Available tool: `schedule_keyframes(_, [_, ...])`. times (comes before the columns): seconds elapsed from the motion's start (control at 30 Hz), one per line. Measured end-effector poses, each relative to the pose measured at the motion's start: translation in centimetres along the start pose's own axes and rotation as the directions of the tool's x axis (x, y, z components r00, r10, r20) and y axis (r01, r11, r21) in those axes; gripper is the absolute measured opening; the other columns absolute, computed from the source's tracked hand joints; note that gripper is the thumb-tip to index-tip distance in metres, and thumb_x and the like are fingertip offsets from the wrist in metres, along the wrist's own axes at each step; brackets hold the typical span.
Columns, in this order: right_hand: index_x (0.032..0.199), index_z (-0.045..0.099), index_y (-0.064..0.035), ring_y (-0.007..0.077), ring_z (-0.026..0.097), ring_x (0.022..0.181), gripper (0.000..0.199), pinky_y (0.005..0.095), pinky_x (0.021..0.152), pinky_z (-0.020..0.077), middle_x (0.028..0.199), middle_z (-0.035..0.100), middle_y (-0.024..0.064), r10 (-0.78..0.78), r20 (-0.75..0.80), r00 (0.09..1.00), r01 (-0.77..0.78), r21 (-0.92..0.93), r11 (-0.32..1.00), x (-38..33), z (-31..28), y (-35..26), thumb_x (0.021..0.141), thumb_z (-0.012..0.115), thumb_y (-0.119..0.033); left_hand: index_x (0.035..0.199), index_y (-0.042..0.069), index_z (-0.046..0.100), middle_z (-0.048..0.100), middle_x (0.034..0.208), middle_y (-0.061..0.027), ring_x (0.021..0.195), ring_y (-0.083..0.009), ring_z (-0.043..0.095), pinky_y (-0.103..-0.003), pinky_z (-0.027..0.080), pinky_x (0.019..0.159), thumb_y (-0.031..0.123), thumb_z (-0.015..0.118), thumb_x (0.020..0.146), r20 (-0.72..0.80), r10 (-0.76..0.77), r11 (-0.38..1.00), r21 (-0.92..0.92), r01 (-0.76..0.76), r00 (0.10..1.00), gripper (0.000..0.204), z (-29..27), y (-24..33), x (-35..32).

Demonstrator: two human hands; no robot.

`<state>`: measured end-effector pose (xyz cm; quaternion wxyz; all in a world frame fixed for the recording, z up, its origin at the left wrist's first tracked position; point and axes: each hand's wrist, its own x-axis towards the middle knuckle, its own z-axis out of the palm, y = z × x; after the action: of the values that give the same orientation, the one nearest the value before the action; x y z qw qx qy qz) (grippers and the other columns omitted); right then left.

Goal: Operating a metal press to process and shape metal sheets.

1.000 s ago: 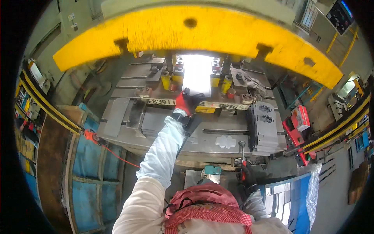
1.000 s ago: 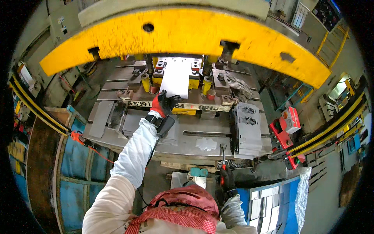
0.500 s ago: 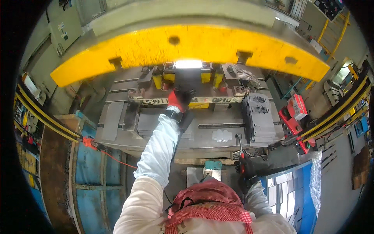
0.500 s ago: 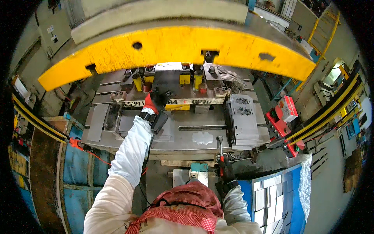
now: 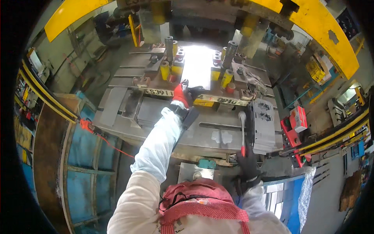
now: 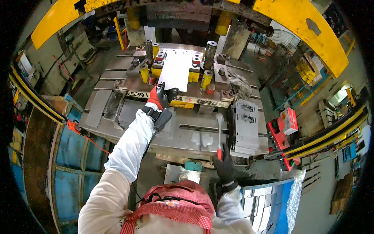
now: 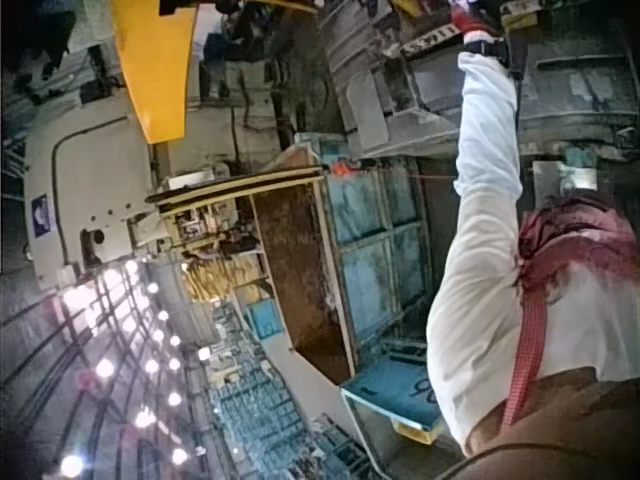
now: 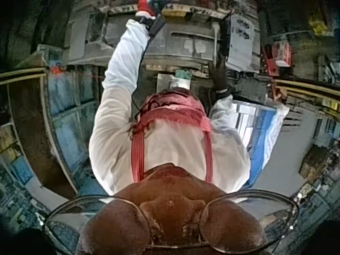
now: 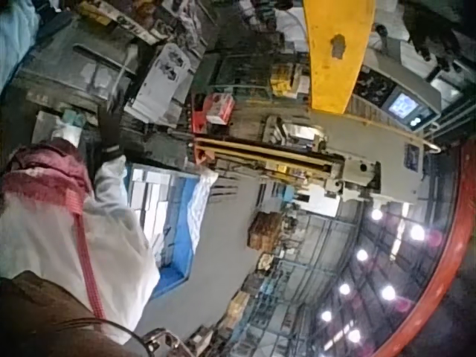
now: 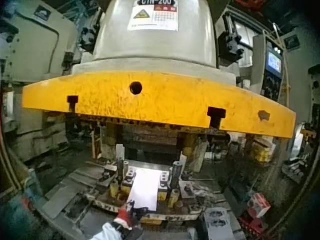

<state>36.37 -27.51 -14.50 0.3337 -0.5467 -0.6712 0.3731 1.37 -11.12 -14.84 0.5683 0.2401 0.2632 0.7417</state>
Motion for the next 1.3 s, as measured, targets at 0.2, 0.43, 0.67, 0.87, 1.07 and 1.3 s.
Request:
schedule_keyframes(0.2, [0.118, 0.042, 0.0029, 0.0238, 0.056, 0.091, 0.051, 0.0326, 0.077, 0.0444, 0.103, 0.055, 0.0136, -0.294, 0.239, 0.925, 0.208, 0.330, 0.921, 17.8, 3.1, -11.0, 0.078, 0.057, -0.026, 0.113, 0.001, 0.046, 0.059, 0.094, -0.0167, 0.073, -0.0269, 0.061, -0.037, 0.054, 0.064, 0.028, 0.039, 0.089, -0.072, -0.084, 0.995, -0.057, 0.079, 0.994, 0.036, 3.9, 1.4, -2.1])
schedule_keyframes(0.43, [0.104, 0.056, -0.0042, 0.0217, 0.059, 0.080, 0.032, 0.0318, 0.071, 0.0458, 0.091, 0.061, 0.0102, -0.691, 0.280, 0.666, 0.630, 0.284, 0.722, 33.5, 7.0, -10.8, 0.077, 0.057, -0.020, 0.103, -0.002, 0.045, 0.059, 0.090, -0.0211, 0.076, -0.0299, 0.061, -0.037, 0.052, 0.069, 0.033, 0.045, 0.086, -0.115, -0.095, 0.993, -0.077, 0.086, 0.989, 0.039, 4.2, 0.2, -1.0])
schedule_keyframes(0.67, [0.118, 0.043, -0.0041, 0.0056, 0.047, 0.061, 0.042, 0.0214, 0.052, 0.0392, 0.079, 0.052, 0.0015, -0.188, 0.217, 0.958, 0.055, 0.505, 0.861, 15.1, 0.3, -8.9, 0.081, 0.055, -0.021, 0.111, 0.003, 0.047, 0.060, 0.092, -0.0150, 0.073, -0.0255, 0.061, -0.031, 0.053, 0.062, 0.030, 0.045, 0.087, -0.086, -0.200, 0.979, -0.049, 0.196, 0.976, 0.035, 1.7, 0.9, -1.5])
schedule_keyframes(0.87, [0.127, 0.035, -0.0004, 0.0096, 0.050, 0.068, 0.053, 0.0243, 0.056, 0.0413, 0.091, 0.054, 0.0056, 0.209, 0.348, 0.914, -0.356, 0.440, 0.825, 0.9, -0.4, 4.1, 0.081, 0.056, -0.016, 0.110, 0.005, 0.048, 0.059, 0.093, -0.0179, 0.071, -0.0283, 0.060, -0.032, 0.052, 0.063, 0.035, 0.046, 0.087, -0.130, -0.226, 0.974, -0.039, 0.222, 0.966, 0.038, 1.1, 0.3, -1.7])
schedule_keyframes(1.07, [0.100, 0.052, -0.0051, 0.0093, 0.049, 0.052, 0.025, 0.0231, 0.045, 0.0392, 0.077, 0.056, 0.0055, 0.326, 0.384, 0.864, -0.470, 0.385, 0.794, -2.2, 1.8, 8.4, 0.078, 0.058, -0.016, 0.106, 0.007, 0.052, 0.060, 0.094, -0.0151, 0.075, -0.0264, 0.060, -0.031, 0.051, 0.062, 0.039, 0.046, 0.086, -0.035, -0.275, 0.960, -0.064, 0.273, 0.961, 0.038, -2.1, -0.3, -1.0])
schedule_keyframes(1.3, [0.099, 0.051, -0.0047, 0.0100, 0.051, 0.056, 0.024, 0.0231, 0.049, 0.0421, 0.077, 0.057, 0.0050, 0.338, 0.354, 0.872, -0.473, 0.433, 0.768, -2.1, 0.7, 6.1, 0.080, 0.054, -0.019, 0.113, 0.004, 0.048, 0.061, 0.091, -0.0141, 0.073, -0.0274, 0.061, -0.038, 0.053, 0.068, 0.030, 0.045, 0.088, 0.023, -0.115, 0.990, -0.085, 0.116, 0.993, 0.036, 2.4, 0.7, 2.6])
